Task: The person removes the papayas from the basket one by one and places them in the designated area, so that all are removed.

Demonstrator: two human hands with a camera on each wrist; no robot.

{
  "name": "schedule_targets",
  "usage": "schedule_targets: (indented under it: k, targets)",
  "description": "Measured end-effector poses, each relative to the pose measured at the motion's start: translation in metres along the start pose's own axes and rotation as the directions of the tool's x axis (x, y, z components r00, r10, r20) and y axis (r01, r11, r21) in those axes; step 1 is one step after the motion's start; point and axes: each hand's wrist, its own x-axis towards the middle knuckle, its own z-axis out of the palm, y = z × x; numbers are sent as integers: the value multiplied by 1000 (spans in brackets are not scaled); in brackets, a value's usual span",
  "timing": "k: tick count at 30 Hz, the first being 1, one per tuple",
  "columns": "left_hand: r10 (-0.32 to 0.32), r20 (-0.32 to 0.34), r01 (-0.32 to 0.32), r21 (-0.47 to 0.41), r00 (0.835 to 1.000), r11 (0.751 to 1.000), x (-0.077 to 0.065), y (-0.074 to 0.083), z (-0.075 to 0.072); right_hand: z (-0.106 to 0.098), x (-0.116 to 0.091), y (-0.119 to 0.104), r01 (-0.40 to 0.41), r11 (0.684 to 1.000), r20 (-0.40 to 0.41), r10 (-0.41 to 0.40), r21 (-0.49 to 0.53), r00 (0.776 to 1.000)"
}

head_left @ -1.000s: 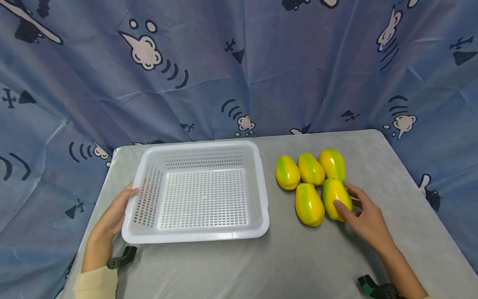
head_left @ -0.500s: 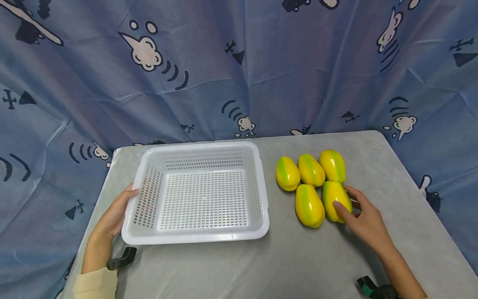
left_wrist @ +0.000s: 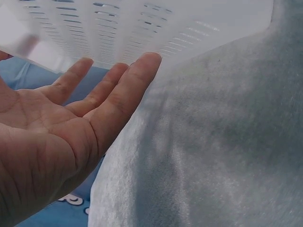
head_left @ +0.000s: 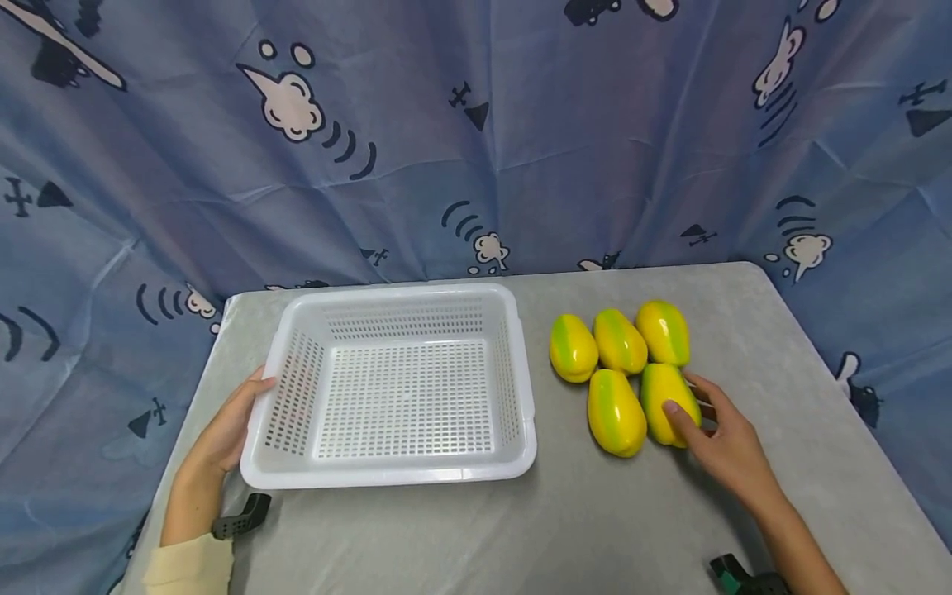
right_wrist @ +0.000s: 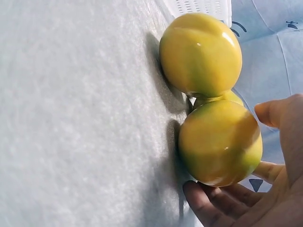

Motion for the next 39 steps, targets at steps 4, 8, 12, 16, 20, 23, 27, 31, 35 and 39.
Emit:
schedule_targets:
  k: [4,8,12,16,20,23,27,31,35,39]
  targets:
    - [5,3,-5,-7,1000,1000,0,-2,1,-3,1,2,39,999,-21,-39,-4,999]
    - [10,8,-10,-8,1000,1000,2,-3,4,-7,1,4,78,997,-67,-78,0,995]
    - [25,-5,-25,12,1000,1000,2,-3,6,-10,1,7,97,995,-109,-95,11,990]
    - [27,-39,-25,43,999,999,-1,-1,7,-14,5,9,134,991,-147,-130,22,981]
    - [48,-62,-43,67,997,997,-4,-1,5,-19,12,11,148,989,-177,-140,30,974]
    - [84,-52,-80,78,995,994,-6,-3,1,-25,17,12,129,992,-194,-124,11,973]
    - [166,-12,-165,71,986,984,-8,-6,-5,-33,24,15,145,989,-216,-147,-22,965]
    - [215,0,-214,104,977,971,-10,-5,-8,-39,30,19,206,978,-234,-209,-36,949]
    - [199,-53,-181,246,979,952,-15,-2,-9,-42,32,24,232,971,-231,-240,-60,943]
    - [225,-123,-167,367,966,915,-19,0,-9,-46,36,29,245,965,-224,-260,-90,939]
